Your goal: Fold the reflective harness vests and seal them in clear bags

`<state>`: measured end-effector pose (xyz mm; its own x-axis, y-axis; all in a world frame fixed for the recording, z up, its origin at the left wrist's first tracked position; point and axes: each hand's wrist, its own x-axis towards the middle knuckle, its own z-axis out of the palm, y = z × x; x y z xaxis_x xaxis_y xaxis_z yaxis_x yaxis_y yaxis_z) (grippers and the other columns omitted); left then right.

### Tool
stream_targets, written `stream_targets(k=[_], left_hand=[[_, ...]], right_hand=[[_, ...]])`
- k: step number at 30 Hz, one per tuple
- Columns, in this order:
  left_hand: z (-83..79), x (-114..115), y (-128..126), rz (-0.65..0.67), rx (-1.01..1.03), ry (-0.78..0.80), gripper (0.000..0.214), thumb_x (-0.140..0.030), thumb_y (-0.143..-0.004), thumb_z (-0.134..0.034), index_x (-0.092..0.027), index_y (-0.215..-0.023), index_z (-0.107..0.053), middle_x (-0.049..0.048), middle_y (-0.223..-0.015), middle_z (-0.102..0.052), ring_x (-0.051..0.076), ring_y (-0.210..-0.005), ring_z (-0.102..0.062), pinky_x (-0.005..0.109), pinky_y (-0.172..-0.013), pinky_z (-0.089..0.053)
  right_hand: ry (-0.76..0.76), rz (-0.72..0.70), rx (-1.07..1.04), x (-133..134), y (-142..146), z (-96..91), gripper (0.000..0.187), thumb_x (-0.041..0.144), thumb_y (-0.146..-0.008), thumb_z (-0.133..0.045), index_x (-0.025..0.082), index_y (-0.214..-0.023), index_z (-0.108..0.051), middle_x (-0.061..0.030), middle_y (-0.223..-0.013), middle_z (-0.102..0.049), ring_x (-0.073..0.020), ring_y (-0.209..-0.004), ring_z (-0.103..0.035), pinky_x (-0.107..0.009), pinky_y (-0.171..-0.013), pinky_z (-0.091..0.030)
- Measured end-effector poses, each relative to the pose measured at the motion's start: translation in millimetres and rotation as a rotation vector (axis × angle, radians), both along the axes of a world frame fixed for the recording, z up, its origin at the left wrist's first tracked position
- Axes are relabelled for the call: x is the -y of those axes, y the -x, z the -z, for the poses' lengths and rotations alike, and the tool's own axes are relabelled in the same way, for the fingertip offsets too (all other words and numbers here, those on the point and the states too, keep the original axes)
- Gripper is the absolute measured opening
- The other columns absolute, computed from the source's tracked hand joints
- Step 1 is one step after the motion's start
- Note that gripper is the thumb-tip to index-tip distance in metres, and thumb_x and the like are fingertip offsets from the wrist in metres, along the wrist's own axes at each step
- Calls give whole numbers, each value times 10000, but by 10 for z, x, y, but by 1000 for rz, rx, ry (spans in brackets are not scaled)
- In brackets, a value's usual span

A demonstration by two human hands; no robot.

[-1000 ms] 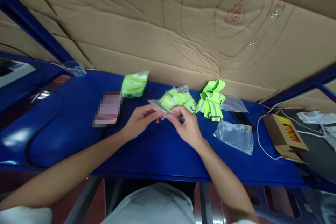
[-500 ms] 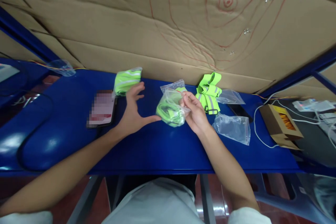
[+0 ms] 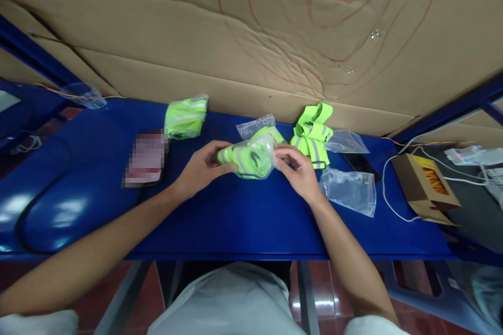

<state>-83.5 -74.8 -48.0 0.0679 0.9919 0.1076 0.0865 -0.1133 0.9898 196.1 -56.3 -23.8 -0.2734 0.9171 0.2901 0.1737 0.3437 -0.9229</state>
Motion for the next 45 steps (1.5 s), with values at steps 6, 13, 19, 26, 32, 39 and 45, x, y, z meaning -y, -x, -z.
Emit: stream_targets(k=[6, 13, 19, 26, 32, 39, 45], left_hand=[[17, 20, 12, 25, -91, -37, 581, -495, -724, -920, -201, -1174, -701, 57, -1081, -709, 198, -932, -652, 271, -762, -533], [-4, 50, -15, 27, -104, -46, 606, -524, -723, -916, -189, -1173, -688, 67, -1110, -701, 214, -960, -657, 302, -793, -543], [-79, 27, 56, -17, -188, -88, 591, -575, -798, -840, -200, -1208, -638, 75, -1172, -699, 245, -1026, -681, 369, -880, -560], [-379, 116, 197, 193, -300, -270, 765, -491, -784, -894, -245, -1438, -584, 128, -1463, -644, 328, -1364, -611, 509, -1210, -433], [-391, 265, 116, 193, 3, -401, 276, -250, -932, -777, -225, -1206, -761, 94, -1204, -783, 221, -1132, -746, 317, -996, -586], [-460, 276, 89, 100, 109, -524, 216, -197, -938, -758, -230, -1151, -773, 86, -1136, -782, 205, -1063, -747, 312, -910, -611], [-511, 303, 75, 36, -24, -623, 141, -130, -905, -776, -227, -1006, -789, 32, -931, -757, 151, -823, -697, 267, -717, -568]], right_hand=[[-71, 3, 30, 25, -7, 81, 188, 456, -941, -759, 303, -1030, -821, -61, -1207, -778, -237, -1165, -720, -445, -1033, -577], [-24, 35, 22, 88, 25, 54, 285, 523, -939, -743, 253, -1007, -804, -65, -1177, -796, -220, -1017, -758, -373, -901, -623], [-126, -17, -76, 160, 66, -4, 506, 512, -913, -784, 314, -1362, -656, -94, -1482, -649, -263, -1254, -702, -440, -1088, -595], [-195, -51, -188, 262, 157, -43, 415, 224, -878, -849, 299, -1252, -683, -29, -1127, -766, -174, -986, -790, -316, -895, -681], [-256, -45, -82, 340, 101, -165, 492, 212, -859, -869, 282, -1312, -689, -14, -1017, -794, -149, -930, -776, -270, -861, -658], [-443, 91, 241, 375, 56, -257, 72, 176, -956, -755, 218, -970, -699, 16, -835, -748, -106, -728, -700, -221, -697, -562], [-560, -7, 305, 451, 120, -262, 119, 116, -992, -670, 224, -1015, -626, 1, -884, -685, -113, -784, -660, -241, -734, -549]])
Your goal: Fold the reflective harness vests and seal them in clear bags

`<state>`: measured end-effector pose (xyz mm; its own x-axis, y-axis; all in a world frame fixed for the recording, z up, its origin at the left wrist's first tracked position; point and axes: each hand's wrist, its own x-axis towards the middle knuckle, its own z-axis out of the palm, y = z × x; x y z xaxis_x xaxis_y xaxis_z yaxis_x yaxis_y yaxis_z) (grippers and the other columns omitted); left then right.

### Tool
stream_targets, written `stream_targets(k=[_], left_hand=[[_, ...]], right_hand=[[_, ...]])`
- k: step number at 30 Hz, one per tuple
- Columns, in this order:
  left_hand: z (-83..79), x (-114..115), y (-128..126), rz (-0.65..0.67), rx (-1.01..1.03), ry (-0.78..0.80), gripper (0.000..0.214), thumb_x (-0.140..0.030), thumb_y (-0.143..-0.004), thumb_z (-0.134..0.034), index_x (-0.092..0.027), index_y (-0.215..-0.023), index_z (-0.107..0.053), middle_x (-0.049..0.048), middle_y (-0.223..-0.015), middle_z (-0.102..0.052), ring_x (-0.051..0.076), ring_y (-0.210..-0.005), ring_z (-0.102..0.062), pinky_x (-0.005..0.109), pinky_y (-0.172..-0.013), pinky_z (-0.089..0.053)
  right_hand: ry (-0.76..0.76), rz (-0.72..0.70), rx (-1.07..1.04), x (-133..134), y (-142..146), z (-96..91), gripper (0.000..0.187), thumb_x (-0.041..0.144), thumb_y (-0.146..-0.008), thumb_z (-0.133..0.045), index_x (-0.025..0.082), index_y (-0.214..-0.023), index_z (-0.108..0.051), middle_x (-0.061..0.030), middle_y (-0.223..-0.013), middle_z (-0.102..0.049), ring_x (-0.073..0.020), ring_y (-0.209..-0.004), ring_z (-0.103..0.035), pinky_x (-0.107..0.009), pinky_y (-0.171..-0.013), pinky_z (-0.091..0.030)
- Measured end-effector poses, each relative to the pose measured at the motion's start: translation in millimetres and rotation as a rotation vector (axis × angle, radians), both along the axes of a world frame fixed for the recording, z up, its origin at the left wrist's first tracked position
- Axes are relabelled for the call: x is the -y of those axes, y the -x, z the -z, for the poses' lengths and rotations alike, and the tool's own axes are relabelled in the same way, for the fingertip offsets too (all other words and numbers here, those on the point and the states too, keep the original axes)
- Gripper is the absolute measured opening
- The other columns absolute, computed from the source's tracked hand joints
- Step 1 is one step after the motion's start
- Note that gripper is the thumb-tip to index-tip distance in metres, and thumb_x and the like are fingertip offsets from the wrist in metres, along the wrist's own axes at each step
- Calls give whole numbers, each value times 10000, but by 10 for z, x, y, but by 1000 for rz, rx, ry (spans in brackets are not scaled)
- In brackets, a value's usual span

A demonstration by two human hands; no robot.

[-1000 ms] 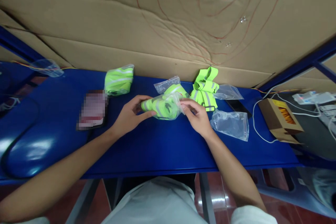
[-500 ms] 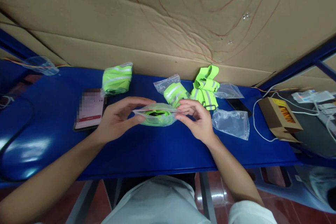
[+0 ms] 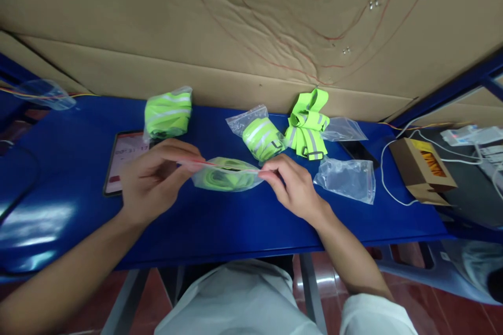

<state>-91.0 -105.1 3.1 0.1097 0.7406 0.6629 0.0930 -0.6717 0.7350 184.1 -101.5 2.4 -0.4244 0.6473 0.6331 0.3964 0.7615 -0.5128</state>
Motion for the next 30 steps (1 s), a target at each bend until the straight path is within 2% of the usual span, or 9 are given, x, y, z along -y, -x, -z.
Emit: stream_targets(k=[3, 6, 10, 16, 23, 26, 30], left_hand=[[-15, 10, -44, -27, 69, 42, 52, -168, -927, -760, -214, -949, -755, 35, -866, -717, 146, -765, -674, 257, -626, -532], [-22, 2, -66, -14, 123, 71, 16, -198, -951, -736, -205, -938, -732, 39, -843, -689, 136, -731, -654, 246, -574, -502], [-26, -14, -59, -8, 154, 96, 39, -180, -962, -722, -208, -937, -731, 39, -853, -691, 133, -765, -678, 236, -594, -519], [-18, 18, -59, 13, 131, 78, 109, -138, -954, -719, -233, -997, -751, 26, -900, -692, 125, -808, -674, 239, -677, -562], [-37, 66, -91, 23, 53, 77, 148, -129, -950, -718, -255, -1021, -746, 25, -926, -707, 147, -831, -668, 262, -681, -564], [-48, 71, -109, 40, 38, 11, 143, -117, -939, -722, -231, -1023, -746, 29, -913, -711, 139, -812, -668, 252, -654, -547], [-44, 99, -121, 55, -6, 21, 149, -119, -941, -717, -225, -1042, -747, 35, -941, -720, 143, -831, -664, 264, -681, -537]], right_hand=[[7, -34, -45, 3, -2, -25, 171, 95, -960, -708, 227, -1048, -642, -4, -914, -700, -121, -813, -664, -253, -758, -549], [105, -61, -96, -23, -22, -36, 216, 125, -919, -773, 229, -1073, -664, -5, -923, -710, -132, -808, -658, -273, -756, -548], [183, -8, -116, -45, -35, -19, 128, 134, -941, -741, 230, -992, -674, 9, -859, -706, -134, -778, -654, -276, -726, -530], [147, -7, -128, -19, 11, -48, 118, 129, -937, -719, 220, -979, -656, -9, -861, -686, -146, -785, -640, -297, -723, -522], [58, -65, -79, -17, 45, -63, 125, 117, -938, -688, 225, -961, -629, -9, -843, -658, -138, -736, -601, -300, -698, -525], [30, -60, -37, -11, 55, -54, 137, 149, -922, -713, 229, -987, -622, -21, -890, -673, -154, -794, -632, -321, -741, -537], [-29, -69, -40, 1, 85, -56, 157, 112, -907, -701, 229, -946, -605, -5, -846, -659, -149, -785, -640, -324, -750, -521]])
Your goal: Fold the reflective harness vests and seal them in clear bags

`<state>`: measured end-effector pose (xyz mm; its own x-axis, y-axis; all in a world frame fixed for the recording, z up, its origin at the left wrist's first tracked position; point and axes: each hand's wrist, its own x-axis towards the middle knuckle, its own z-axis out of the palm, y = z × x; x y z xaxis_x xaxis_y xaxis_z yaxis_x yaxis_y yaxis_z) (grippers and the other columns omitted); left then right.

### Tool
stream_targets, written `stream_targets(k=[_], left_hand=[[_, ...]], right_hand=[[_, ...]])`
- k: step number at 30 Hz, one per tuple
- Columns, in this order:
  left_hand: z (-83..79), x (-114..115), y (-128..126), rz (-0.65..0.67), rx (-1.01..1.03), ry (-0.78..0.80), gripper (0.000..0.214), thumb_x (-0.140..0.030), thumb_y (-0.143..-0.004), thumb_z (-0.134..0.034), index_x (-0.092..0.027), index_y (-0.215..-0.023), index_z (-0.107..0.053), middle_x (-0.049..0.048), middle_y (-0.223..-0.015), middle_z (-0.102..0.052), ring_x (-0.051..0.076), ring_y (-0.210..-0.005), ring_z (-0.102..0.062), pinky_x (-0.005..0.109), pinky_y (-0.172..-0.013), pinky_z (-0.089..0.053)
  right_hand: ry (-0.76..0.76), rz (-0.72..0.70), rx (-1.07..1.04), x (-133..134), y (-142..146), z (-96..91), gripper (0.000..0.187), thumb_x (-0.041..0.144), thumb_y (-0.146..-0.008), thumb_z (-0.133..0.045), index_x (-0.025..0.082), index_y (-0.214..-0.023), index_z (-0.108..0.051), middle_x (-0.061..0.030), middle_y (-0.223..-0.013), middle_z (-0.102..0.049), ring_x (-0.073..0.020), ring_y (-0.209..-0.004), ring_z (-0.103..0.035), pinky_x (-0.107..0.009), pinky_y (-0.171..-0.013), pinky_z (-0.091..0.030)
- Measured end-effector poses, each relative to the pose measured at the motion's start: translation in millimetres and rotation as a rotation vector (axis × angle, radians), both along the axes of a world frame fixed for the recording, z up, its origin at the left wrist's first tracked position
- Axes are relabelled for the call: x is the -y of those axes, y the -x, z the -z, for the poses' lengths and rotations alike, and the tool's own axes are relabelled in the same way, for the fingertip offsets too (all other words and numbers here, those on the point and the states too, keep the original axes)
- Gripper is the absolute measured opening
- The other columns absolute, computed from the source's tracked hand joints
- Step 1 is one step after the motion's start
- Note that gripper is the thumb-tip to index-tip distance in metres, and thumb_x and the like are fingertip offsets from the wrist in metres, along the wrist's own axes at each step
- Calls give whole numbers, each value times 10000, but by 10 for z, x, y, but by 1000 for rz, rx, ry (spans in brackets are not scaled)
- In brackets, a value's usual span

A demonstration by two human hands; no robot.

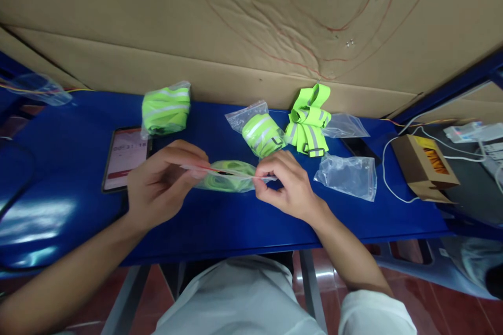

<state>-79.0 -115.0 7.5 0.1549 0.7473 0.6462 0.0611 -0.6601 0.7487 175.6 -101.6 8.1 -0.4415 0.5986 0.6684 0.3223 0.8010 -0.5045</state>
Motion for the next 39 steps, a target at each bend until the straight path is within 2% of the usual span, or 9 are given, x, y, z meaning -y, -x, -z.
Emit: stream_targets(k=[6, 13, 17, 21, 25, 28, 32, 35, 39], left_hand=[[20, 21, -7, -2, -69, -41, 155, -119, -943, -715, -216, -1059, -748, 46, -929, -730, 152, -843, -673, 266, -701, -533], [-9, 29, -10, -43, -94, -38, 115, -159, -943, -724, -231, -1017, -776, 54, -912, -744, 168, -805, -678, 300, -689, -533], [-9, 41, -12, -34, -72, -17, 118, -165, -944, -729, -229, -1029, -780, 53, -921, -748, 166, -812, -685, 290, -694, -536], [-28, 51, -33, -27, -19, 69, 79, -155, -960, -714, -209, -999, -755, 44, -907, -734, 133, -783, -678, 234, -639, -519], [-76, 76, -63, -10, 18, 111, 28, -167, -951, -731, -192, -939, -737, 36, -859, -725, 119, -736, -663, 212, -598, -508], [-113, 104, -71, -26, 24, 134, 44, -149, -946, -727, -187, -927, -736, 36, -855, -723, 118, -723, -662, 204, -558, -492], [-153, 131, -55, -28, -24, 93, 62, -141, -949, -716, -196, -947, -746, 43, -863, -734, 134, -752, -682, 221, -593, -523], [-174, 142, -41, 13, -85, 50, 81, -144, -954, -710, -205, -981, -757, 48, -880, -751, 146, -775, -693, 242, -630, -544], [-183, 139, -42, 52, -132, 9, 112, -118, -952, -708, -198, -1019, -749, 52, -895, -761, 142, -794, -695, 238, -658, -538]], right_hand=[[-47, 6, 39, 29, 19, -26, 171, 146, -915, -721, 242, -1022, -629, -27, -913, -718, -179, -828, -677, -362, -756, -527], [-38, -77, 72, 33, -58, -31, 204, 95, -956, -709, 222, -1110, -668, -41, -940, -754, -171, -831, -697, -346, -758, -558], [21, -87, 35, 48, -77, -69, 186, 119, -961, -721, 234, -1105, -704, -30, -908, -768, -167, -801, -714, -323, -728, -577], [-28, -39, 33, 45, -44, -102, 222, 185, -921, -796, 242, -1117, -709, -32, -923, -784, -180, -793, -721, -346, -744, -565], [-67, -33, 64, 23, -11, -121, 137, 139, -946, -741, 227, -1036, -687, -24, -878, -766, -175, -775, -708, -362, -759, -525], [-26, -67, 67, 28, -8, -149, 114, 125, -964, -690, 228, -1010, -671, -23, -863, -757, -171, -746, -691, -361, -731, -507], [37, -57, 66, 69, 6, -223, 130, 154, -946, -719, 234, -1028, -656, -18, -860, -746, -174, -753, -682, -377, -769, -502], [-19, -42, 127, 102, 49, -277, 157, 179, -941, -749, 235, -1049, -649, -21, -891, -754, -179, -793, -691, -379, -790, -486], [-62, -49, 125, 132, 110, -300, 117, 136, -962, -697, 225, -1009, -637, -10, -837, -736, -163, -719, -662, -362, -729, -454]])
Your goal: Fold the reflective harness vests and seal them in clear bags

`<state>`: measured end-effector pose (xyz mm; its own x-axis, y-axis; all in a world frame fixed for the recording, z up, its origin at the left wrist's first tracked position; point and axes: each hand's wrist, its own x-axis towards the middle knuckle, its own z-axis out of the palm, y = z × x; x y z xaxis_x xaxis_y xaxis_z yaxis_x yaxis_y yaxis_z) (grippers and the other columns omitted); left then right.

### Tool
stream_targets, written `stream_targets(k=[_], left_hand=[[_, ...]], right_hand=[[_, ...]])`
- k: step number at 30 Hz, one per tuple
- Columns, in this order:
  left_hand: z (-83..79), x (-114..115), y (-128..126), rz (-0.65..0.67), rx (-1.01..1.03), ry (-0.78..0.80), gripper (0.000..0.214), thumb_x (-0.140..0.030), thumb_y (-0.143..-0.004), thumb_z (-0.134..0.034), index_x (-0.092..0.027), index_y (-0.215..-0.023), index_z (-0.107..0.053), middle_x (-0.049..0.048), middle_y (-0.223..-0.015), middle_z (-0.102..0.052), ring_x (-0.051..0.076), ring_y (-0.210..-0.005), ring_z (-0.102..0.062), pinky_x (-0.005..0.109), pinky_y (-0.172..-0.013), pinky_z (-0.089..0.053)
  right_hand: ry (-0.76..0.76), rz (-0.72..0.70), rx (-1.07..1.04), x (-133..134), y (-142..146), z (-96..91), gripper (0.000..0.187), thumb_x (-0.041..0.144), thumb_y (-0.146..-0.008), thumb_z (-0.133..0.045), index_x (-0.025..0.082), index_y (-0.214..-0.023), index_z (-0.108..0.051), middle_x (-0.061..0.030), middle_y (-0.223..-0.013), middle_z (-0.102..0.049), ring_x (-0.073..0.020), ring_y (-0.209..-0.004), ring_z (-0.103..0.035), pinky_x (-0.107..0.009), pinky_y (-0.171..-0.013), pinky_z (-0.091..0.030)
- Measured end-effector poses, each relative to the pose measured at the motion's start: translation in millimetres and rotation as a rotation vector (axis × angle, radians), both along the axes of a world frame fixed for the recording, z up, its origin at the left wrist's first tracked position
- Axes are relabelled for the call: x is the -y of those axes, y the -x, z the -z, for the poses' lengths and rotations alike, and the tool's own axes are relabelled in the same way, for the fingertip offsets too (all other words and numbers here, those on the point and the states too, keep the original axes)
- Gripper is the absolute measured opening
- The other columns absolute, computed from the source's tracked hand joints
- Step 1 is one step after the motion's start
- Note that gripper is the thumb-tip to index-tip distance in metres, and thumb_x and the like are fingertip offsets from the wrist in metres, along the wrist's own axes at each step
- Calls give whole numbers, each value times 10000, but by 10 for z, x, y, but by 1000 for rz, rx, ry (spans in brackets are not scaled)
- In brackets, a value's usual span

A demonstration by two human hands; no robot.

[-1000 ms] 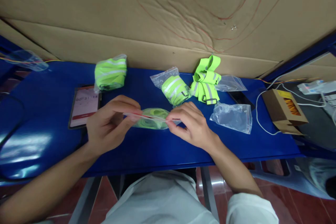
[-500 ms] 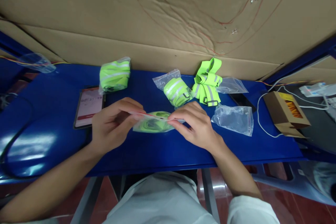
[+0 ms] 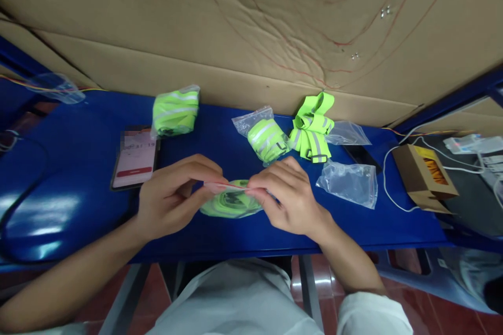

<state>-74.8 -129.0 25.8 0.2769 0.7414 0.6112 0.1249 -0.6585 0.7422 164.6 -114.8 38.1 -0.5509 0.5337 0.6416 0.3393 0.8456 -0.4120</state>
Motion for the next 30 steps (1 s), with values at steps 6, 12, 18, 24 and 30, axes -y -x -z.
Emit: stream_targets(k=[6, 12, 18, 24, 30], left_hand=[[35, -22, -25, -11, 28, -58, 89, -112, -949, -714, -179, -1006, -726, 41, -880, -736, 120, -787, -681, 203, -678, -539], [66, -19, 23, 56, -13, -169, 134, -76, -927, -718, -155, -1035, -729, 62, -890, -736, 131, -800, -701, 210, -713, -557], [55, -23, 59, 121, 21, -167, 127, -68, -948, -690, -143, -1036, -743, 55, -892, -754, 105, -792, -711, 160, -725, -551], [63, 0, 48, 109, -6, -194, 114, -143, -1004, -644, -137, -1048, -748, 90, -956, -755, 132, -874, -726, 198, -813, -570], [130, 45, 36, 119, 10, -154, 119, -182, -1019, -637, -142, -1010, -750, 82, -960, -752, 117, -842, -713, 194, -776, -548]], right_hand=[[12, 42, 45, 40, 85, 2, 163, 183, -941, -744, 225, -1048, -628, -10, -852, -725, -171, -763, -668, -367, -769, -469], [-54, 4, 52, 70, 185, 32, 133, 104, -972, -624, 223, -1029, -639, -13, -826, -731, -165, -721, -634, -355, -700, -433], [34, -24, 113, 134, 154, 21, 72, 219, -1011, -669, 216, -1049, -608, 7, -821, -688, -137, -714, -608, -307, -718, -450], [-62, 69, 219, 185, 155, -62, 70, 144, -1021, -608, 213, -1015, -601, 10, -762, -633, -139, -664, -543, -307, -673, -401], [-2, 93, 227, 261, 123, -59, 105, 163, -1009, -665, 219, -1093, -636, 5, -840, -703, -120, -700, -629, -259, -684, -467]])
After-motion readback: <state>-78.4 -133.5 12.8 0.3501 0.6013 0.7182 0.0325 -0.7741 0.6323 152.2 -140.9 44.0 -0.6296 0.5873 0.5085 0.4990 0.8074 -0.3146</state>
